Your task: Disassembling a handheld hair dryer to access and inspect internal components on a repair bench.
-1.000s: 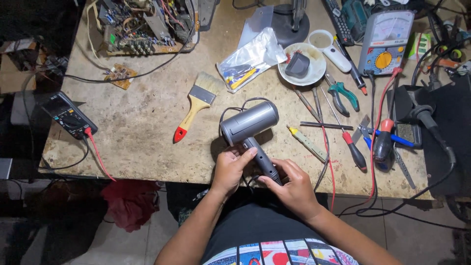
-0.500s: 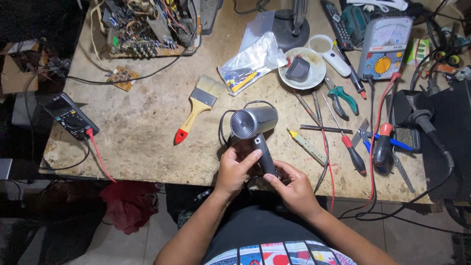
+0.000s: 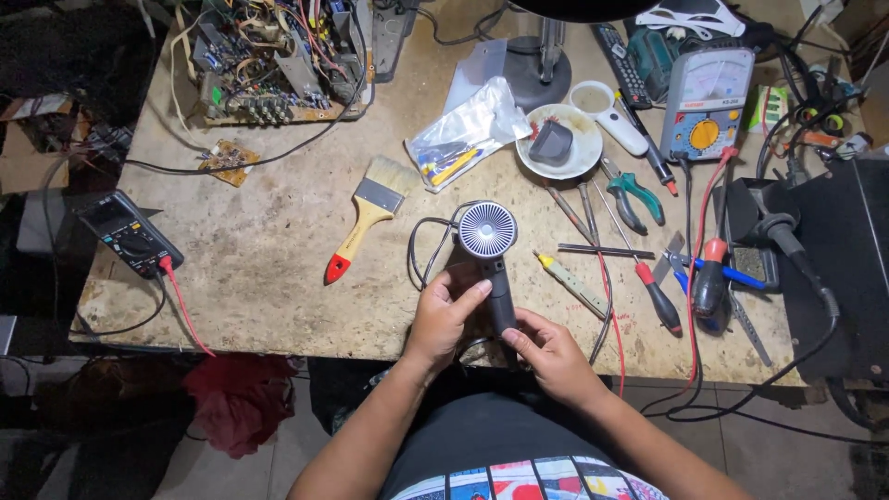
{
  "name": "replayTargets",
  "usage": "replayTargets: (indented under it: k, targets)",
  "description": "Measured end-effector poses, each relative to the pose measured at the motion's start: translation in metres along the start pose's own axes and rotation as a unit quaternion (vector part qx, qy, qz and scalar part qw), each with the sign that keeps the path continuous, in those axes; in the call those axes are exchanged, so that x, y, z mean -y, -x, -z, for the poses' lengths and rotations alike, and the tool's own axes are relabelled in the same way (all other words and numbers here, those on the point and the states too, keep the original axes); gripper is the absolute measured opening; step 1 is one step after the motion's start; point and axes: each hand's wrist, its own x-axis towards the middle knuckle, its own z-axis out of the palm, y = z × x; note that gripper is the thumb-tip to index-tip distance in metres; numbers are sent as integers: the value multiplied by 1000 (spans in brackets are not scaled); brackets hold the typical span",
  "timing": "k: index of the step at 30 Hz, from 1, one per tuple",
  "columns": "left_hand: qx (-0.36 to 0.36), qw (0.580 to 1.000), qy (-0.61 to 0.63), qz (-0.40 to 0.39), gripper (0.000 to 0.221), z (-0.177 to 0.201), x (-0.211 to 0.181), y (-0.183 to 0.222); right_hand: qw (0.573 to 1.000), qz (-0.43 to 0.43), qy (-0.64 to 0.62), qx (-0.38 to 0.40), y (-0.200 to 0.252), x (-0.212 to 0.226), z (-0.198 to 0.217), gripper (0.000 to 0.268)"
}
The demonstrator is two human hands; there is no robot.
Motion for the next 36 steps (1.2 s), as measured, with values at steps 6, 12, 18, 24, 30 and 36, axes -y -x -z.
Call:
replayTargets:
  k: [6, 12, 18, 24, 30, 36]
  targets:
    - [40, 997, 42, 48, 25, -3, 7, -15, 999, -22, 24, 2, 1, 14, -5, 34]
    - [28, 993, 92, 75, 27, 5, 17, -18, 995, -10, 96, 3, -12, 46, 0, 25]
    - [50, 977, 153, 138, 45, 0, -19, -10, 992, 32, 118, -8, -13, 68, -4, 17]
    - [25, 975, 164, 150, 55, 1, -27, -19, 983, 89, 160, -15, -12, 65, -5, 15]
    - [32, 972, 175, 151, 59, 8, -20, -36, 797, 349, 463, -170, -27, 29, 31, 14]
    - [22, 977, 150, 150, 60, 21, -26, -38, 764, 212, 576, -198, -38, 12, 65, 28]
